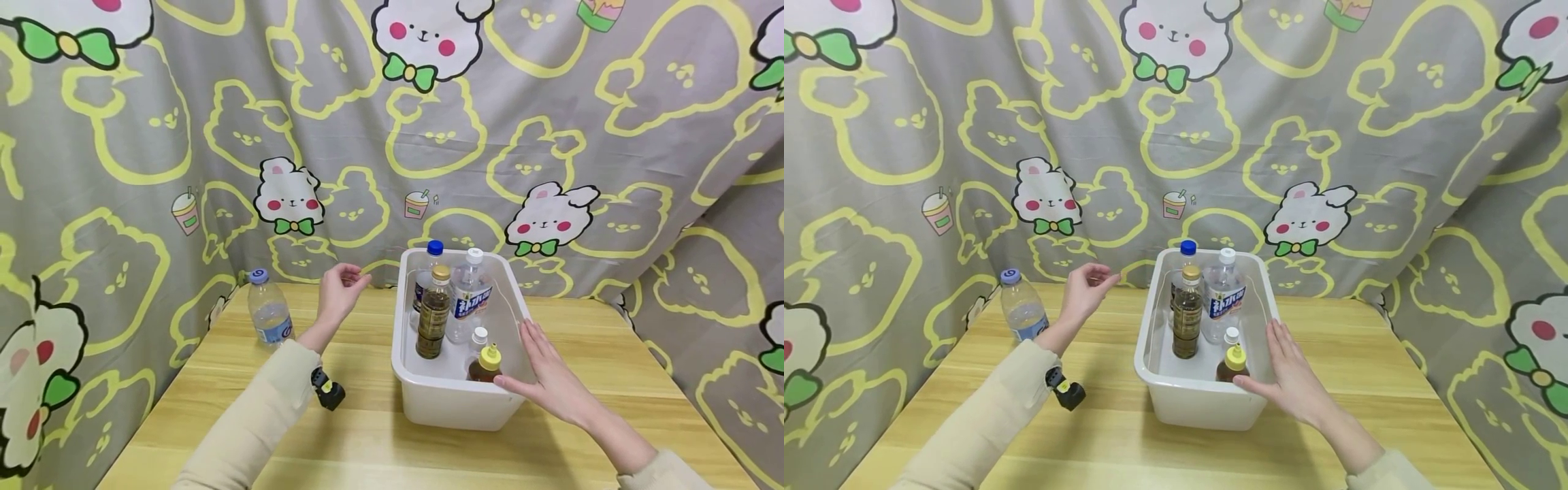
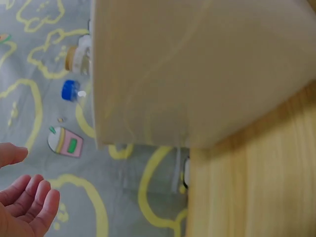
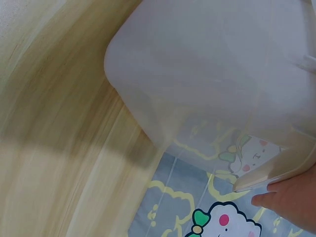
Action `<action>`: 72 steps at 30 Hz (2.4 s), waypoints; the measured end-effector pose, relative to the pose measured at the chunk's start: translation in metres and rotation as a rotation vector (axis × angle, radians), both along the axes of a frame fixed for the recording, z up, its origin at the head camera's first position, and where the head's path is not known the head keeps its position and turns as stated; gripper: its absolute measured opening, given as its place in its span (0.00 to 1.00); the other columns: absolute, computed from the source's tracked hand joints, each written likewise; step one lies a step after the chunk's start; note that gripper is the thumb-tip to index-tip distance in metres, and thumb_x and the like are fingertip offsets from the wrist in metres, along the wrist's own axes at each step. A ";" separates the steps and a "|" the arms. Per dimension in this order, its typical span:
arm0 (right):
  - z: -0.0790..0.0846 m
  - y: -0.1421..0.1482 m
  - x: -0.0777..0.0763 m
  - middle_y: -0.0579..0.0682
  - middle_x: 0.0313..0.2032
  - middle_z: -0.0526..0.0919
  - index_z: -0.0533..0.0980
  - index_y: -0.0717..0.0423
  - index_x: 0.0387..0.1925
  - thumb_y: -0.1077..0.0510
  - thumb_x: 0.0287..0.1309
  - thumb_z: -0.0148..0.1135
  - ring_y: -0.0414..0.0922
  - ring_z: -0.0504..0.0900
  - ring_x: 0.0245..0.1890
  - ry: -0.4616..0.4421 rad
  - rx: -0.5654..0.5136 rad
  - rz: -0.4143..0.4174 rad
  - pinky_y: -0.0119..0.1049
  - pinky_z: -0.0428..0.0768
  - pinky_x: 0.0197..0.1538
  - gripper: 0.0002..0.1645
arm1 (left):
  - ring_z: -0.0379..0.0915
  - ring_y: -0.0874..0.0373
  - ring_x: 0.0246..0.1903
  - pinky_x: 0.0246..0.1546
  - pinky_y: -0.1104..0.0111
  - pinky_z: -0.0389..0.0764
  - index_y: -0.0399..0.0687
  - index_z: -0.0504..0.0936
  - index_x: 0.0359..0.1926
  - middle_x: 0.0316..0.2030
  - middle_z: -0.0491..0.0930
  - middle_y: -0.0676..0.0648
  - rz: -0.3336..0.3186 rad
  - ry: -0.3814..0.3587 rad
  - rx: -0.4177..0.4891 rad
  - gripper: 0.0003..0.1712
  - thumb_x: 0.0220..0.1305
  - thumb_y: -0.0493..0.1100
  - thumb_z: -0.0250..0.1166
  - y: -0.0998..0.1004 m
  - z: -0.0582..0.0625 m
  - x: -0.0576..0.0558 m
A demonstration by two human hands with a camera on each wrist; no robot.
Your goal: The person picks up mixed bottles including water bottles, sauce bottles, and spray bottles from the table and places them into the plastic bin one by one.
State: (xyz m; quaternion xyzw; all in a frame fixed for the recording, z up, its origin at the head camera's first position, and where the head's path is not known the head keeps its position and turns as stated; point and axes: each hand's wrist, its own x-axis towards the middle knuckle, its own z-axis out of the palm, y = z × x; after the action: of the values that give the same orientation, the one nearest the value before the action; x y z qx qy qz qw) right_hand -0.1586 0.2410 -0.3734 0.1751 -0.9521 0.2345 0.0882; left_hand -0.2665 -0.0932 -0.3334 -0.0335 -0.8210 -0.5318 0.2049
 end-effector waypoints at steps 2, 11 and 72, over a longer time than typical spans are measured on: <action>0.000 0.000 0.000 0.67 0.65 0.43 0.45 0.71 0.64 0.39 0.47 0.60 0.59 0.40 0.65 -0.004 -0.002 0.000 0.60 0.50 0.58 0.57 | 0.73 0.51 0.29 0.32 0.65 0.75 0.33 0.77 0.35 0.29 0.78 0.41 0.007 0.001 -0.016 0.13 0.51 0.39 0.65 -0.006 -0.005 0.002; 0.000 0.000 0.000 0.68 0.64 0.43 0.45 0.72 0.63 0.39 0.47 0.60 0.59 0.40 0.65 -0.011 -0.005 -0.003 0.60 0.50 0.58 0.58 | 0.74 0.50 0.27 0.29 0.66 0.74 0.34 0.78 0.33 0.28 0.78 0.40 0.073 -0.022 -0.076 0.10 0.51 0.38 0.65 -0.035 -0.029 0.009; -0.001 0.002 0.001 0.68 0.64 0.42 0.44 0.71 0.64 0.39 0.47 0.60 0.59 0.40 0.64 -0.002 -0.001 -0.005 0.60 0.49 0.58 0.58 | 0.59 0.42 0.49 0.50 0.53 0.62 0.31 0.63 0.55 0.49 0.64 0.34 0.457 -0.024 -0.102 0.34 0.52 0.45 0.65 -0.145 -0.050 0.010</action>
State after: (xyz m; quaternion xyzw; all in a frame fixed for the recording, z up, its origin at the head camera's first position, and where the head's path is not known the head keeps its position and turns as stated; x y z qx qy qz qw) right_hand -0.1578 0.2426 -0.3744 0.1725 -0.9525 0.2351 0.0882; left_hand -0.2566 -0.2382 -0.3835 0.1493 -0.8355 -0.4296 0.3085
